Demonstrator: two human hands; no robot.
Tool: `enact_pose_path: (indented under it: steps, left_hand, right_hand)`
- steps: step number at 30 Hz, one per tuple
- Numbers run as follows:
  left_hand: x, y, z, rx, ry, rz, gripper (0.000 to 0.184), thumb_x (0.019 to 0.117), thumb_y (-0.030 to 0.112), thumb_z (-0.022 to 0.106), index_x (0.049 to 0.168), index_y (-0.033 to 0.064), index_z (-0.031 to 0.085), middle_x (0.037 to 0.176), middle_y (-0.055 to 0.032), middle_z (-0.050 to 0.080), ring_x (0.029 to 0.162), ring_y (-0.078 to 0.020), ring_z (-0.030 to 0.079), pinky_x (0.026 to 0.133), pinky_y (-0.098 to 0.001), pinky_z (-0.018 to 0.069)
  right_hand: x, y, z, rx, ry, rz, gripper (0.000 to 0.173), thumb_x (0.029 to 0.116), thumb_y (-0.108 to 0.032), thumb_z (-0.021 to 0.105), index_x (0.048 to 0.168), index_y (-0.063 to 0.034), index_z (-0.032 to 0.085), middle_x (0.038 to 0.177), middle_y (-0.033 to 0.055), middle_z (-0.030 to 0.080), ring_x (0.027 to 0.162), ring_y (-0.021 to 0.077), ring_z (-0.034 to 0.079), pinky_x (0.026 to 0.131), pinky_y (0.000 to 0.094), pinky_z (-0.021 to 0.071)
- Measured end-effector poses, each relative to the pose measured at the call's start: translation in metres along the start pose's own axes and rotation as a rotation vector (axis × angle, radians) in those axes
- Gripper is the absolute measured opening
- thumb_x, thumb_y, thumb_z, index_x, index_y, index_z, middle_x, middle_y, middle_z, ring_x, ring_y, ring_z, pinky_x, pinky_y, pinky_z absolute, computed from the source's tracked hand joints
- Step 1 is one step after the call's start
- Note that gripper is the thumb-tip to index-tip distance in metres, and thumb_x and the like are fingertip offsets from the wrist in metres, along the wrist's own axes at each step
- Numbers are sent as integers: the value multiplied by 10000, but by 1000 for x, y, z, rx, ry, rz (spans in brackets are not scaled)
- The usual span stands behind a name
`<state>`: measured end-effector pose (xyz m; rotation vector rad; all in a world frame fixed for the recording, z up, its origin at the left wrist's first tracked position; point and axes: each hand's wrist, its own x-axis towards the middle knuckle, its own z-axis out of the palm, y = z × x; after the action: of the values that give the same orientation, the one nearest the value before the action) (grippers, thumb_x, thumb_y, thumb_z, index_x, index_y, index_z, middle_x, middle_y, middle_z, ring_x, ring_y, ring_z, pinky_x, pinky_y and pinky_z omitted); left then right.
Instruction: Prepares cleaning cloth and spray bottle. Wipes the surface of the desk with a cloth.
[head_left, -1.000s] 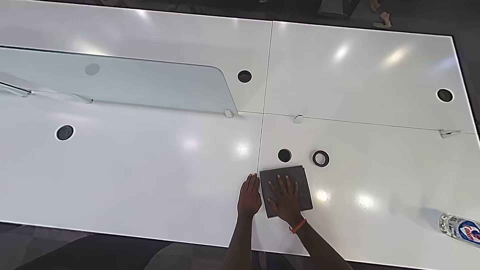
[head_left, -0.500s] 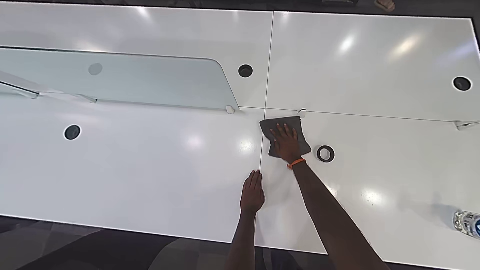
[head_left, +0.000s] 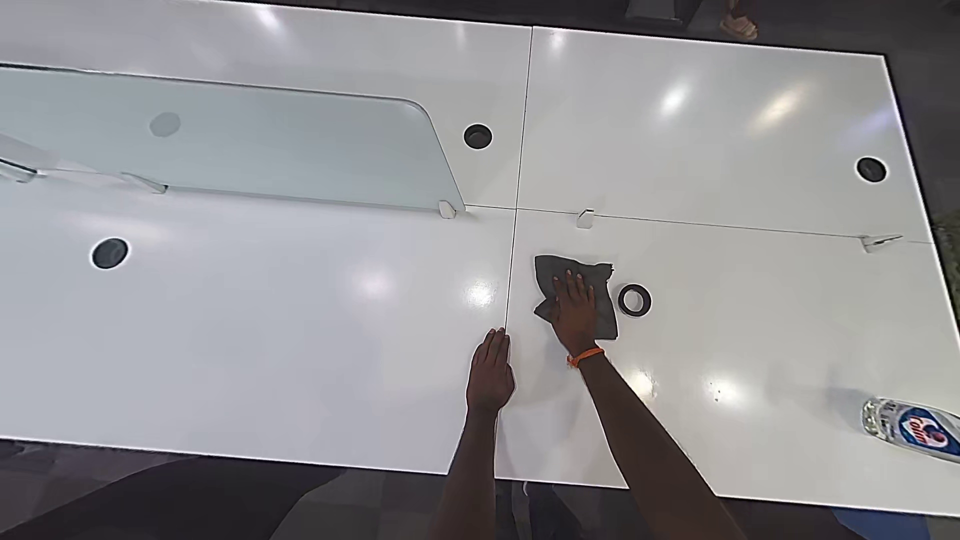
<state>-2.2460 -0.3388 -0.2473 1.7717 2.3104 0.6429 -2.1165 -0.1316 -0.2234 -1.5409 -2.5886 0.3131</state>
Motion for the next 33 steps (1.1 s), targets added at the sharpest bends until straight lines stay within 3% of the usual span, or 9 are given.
enact_pose_path:
  steps: [4, 10, 15, 18, 21, 25, 28, 30, 33]
  left_hand:
    - [-1, -1, 2, 14, 8, 1, 545, 944, 121, 368, 1456, 68, 545, 1560, -69, 494, 1489, -273, 391, 1209, -440, 326]
    - [-1, -1, 2, 24, -12, -6, 549, 943, 122, 363, 1460, 66, 541, 1565, -74, 487, 1493, -275, 385, 1214, -447, 316]
    - [-1, -3, 4, 27, -25, -3, 553, 947, 135, 360, 1469, 69, 529, 1576, -74, 472, 1504, -275, 364, 1222, -447, 302]
    - [-1, -3, 4, 26, -28, -10, 551, 936, 129, 375, 1460, 71, 540, 1574, -66, 476, 1499, -273, 375, 1213, -448, 319]
    - [-1, -2, 3, 21, -37, -10, 556, 942, 139, 360, 1466, 73, 532, 1576, -72, 472, 1498, -281, 374, 1210, -456, 320]
    - [0, 0, 1, 23, -31, -15, 554, 937, 136, 372, 1461, 66, 538, 1567, -77, 484, 1488, -285, 392, 1205, -459, 327]
    - [0, 1, 0, 27, -34, -13, 554, 938, 130, 375, 1466, 64, 531, 1568, -79, 482, 1489, -287, 391, 1200, -463, 333]
    - [1, 0, 1, 32, -22, -8, 557, 923, 119, 390, 1457, 62, 540, 1559, -77, 494, 1484, -285, 399, 1193, -460, 341]
    - [0, 0, 1, 27, -13, -8, 553, 926, 111, 398, 1458, 66, 540, 1562, -66, 492, 1487, -277, 395, 1202, -448, 338]
  right_hand:
    - [-41, -5, 0, 26, 12, -18, 488, 1024, -209, 405, 1489, -212, 551, 1579, 95, 479, 1508, 339, 365, 1230, 600, 240]
    - [-148, -9, 1, 48, -13, -91, 486, 986, -148, 486, 1456, -215, 589, 1571, 109, 487, 1486, 361, 399, 1203, 631, 280]
    - [-248, 0, -8, 38, -116, -111, 532, 936, -155, 567, 1459, -255, 587, 1597, 82, 457, 1504, 344, 372, 1208, 648, 249]
    - [-267, 6, -17, 104, -170, -105, 479, 978, -243, 511, 1447, -288, 596, 1615, 52, 433, 1527, 331, 329, 1216, 655, 211]
    - [-242, 11, -36, 223, -75, -72, 510, 1029, -479, 398, 1445, -259, 593, 1601, 73, 446, 1529, 305, 324, 1229, 639, 209]
    - [-147, 37, -70, 238, 184, 98, 651, 1015, -477, 374, 1472, -41, 532, 1592, 206, 415, 1520, 382, 315, 1209, 684, 201]
    - [-76, 85, -60, 98, 237, 263, 709, 1020, -536, 374, 1559, -79, 423, 1647, 188, 332, 1546, 400, 248, 1196, 714, 171]
    - [-42, 108, -50, 28, 176, 340, 744, 1018, -581, 347, 1596, -113, 361, 1679, 172, 268, 1560, 404, 202, 1188, 726, 147]
    - [-15, 115, -39, -14, 83, 321, 751, 1025, -588, 321, 1603, -109, 343, 1691, 152, 246, 1569, 381, 187, 1202, 706, 137]
